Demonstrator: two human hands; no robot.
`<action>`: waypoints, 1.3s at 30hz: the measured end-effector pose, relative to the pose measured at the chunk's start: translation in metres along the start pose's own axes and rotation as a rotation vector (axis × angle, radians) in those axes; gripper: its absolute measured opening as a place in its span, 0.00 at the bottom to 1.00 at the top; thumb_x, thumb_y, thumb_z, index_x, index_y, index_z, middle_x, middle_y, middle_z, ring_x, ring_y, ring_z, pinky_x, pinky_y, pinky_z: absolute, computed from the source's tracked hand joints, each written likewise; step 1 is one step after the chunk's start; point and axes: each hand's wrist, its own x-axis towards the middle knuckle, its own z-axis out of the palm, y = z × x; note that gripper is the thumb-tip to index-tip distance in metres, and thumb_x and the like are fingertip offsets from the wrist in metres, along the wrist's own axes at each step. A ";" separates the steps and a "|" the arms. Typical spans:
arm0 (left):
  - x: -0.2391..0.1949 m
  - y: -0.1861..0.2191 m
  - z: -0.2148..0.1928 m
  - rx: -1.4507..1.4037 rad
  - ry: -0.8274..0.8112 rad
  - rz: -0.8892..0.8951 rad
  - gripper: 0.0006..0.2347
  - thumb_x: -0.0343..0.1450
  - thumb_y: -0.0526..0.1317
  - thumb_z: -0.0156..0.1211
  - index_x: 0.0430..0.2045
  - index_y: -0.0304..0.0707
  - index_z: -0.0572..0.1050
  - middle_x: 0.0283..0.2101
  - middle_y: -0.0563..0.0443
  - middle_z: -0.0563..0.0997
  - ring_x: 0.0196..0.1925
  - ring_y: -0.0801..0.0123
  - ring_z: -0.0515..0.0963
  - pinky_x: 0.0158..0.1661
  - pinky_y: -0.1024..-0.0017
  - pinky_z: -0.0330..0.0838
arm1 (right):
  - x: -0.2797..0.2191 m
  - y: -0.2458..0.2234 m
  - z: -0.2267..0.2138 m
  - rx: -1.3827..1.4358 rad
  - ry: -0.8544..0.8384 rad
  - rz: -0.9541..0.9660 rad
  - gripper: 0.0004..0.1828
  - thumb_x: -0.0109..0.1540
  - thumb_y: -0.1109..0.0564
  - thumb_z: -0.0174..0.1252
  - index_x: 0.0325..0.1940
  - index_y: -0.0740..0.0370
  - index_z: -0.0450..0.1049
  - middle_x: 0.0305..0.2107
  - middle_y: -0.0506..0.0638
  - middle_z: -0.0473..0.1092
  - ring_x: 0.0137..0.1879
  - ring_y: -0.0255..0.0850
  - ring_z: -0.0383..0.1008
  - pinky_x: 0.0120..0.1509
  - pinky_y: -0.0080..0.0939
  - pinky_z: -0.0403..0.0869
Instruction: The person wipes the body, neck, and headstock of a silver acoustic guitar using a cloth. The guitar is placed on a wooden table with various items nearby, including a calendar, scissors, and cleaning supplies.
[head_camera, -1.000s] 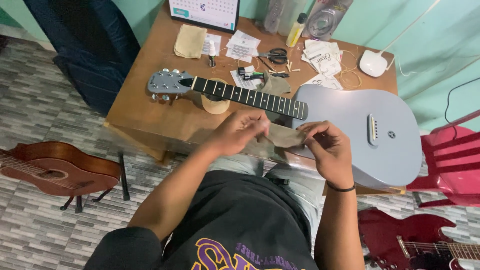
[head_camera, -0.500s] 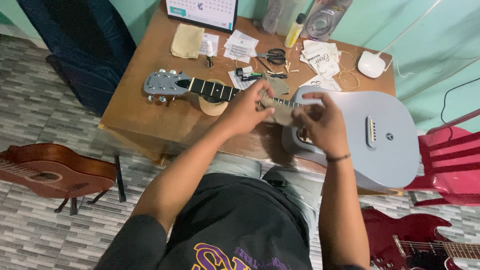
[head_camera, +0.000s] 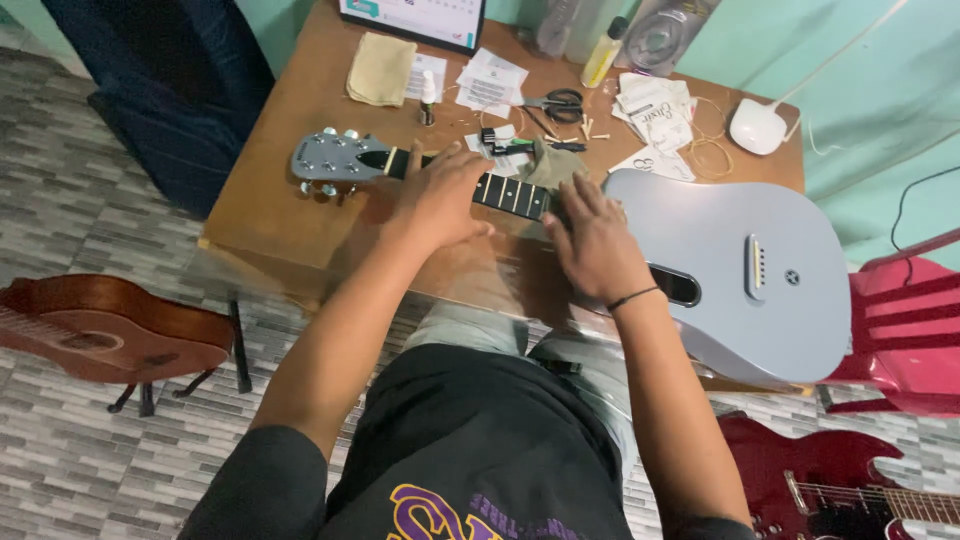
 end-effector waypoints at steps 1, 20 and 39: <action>0.000 -0.006 -0.001 -0.001 0.001 -0.006 0.38 0.56 0.54 0.79 0.62 0.51 0.69 0.66 0.51 0.73 0.74 0.52 0.63 0.70 0.32 0.39 | -0.005 -0.008 0.002 0.000 -0.003 -0.005 0.31 0.72 0.42 0.45 0.71 0.67 0.65 0.66 0.70 0.62 0.72 0.66 0.62 0.73 0.67 0.60; 0.001 -0.024 -0.021 -0.078 -0.023 -0.102 0.21 0.66 0.47 0.74 0.53 0.51 0.79 0.50 0.46 0.83 0.59 0.53 0.79 0.71 0.51 0.47 | -0.023 -0.027 0.008 -0.174 -0.153 0.200 0.56 0.66 0.21 0.38 0.78 0.73 0.46 0.74 0.72 0.47 0.80 0.63 0.46 0.80 0.61 0.48; 0.002 -0.030 -0.012 -0.060 0.009 -0.089 0.24 0.65 0.49 0.74 0.56 0.50 0.78 0.52 0.46 0.83 0.61 0.51 0.77 0.72 0.54 0.46 | -0.069 0.026 -0.030 -0.040 -0.179 0.383 0.54 0.67 0.25 0.40 0.79 0.73 0.45 0.73 0.75 0.45 0.79 0.66 0.44 0.79 0.66 0.48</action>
